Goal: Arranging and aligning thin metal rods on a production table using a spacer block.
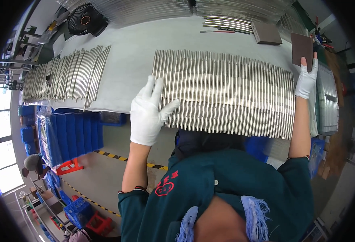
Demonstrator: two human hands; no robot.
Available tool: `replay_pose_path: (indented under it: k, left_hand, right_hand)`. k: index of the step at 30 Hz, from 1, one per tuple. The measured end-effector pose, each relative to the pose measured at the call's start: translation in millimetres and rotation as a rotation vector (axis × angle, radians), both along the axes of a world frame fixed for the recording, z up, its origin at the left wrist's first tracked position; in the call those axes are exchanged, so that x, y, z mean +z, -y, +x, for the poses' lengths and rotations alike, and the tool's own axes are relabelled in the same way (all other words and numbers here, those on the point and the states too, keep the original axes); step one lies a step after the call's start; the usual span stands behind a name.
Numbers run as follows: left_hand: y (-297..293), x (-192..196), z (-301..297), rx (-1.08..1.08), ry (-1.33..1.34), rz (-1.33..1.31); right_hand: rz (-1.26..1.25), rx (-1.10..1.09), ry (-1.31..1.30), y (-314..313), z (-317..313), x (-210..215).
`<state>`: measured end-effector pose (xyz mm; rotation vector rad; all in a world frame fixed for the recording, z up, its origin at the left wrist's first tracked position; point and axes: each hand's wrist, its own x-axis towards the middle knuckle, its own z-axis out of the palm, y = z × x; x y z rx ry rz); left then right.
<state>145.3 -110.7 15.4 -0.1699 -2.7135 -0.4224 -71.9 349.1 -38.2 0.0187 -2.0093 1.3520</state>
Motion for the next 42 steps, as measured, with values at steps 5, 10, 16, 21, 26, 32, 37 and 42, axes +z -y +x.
replay_pose_path:
  k: [5, 10, 16, 21, 26, 32, 37, 42]
  left_hand:
    - [6.3, -15.8, -2.2, 0.232, 0.076, -0.028]
    - [-18.1, -19.3, -7.8, 0.408, 0.067, -0.068]
    - [-16.8, -13.7, -4.2, 0.409, 0.178, -0.066]
    - [13.0, -13.4, 7.2, 0.165, 0.085, -0.074]
    - [33.4, -13.8, 30.6, -0.062, 0.168, -0.094]
    - [34.5, -31.4, 30.3, -0.087, 0.073, -0.044]
    - [35.2, -33.6, 30.5, -0.078, 0.131, -0.032]
    - [27.5, -25.1, 33.9, -0.112, 0.178, -0.02]
  right_hand:
    - [0.027, -0.006, -0.005, 0.9, 0.7, -0.5]
    - [0.03, 0.008, 0.021, 0.0, 0.3, -1.3]
    - [0.034, -0.01, 0.029, -4.1, -3.4, -2.8]
    - [0.061, -0.026, 0.071, -5.2, -0.3, 0.2]
    - [0.059, -0.03, 0.117, -5.3, -0.4, 1.9]
    - [0.076, -0.037, 0.125, -6.3, -0.6, 2.9]
    - [0.088, -0.046, 0.138, -5.9, -0.4, 3.9]
    - [0.117, -0.061, 0.14, -6.9, -0.5, 2.4]
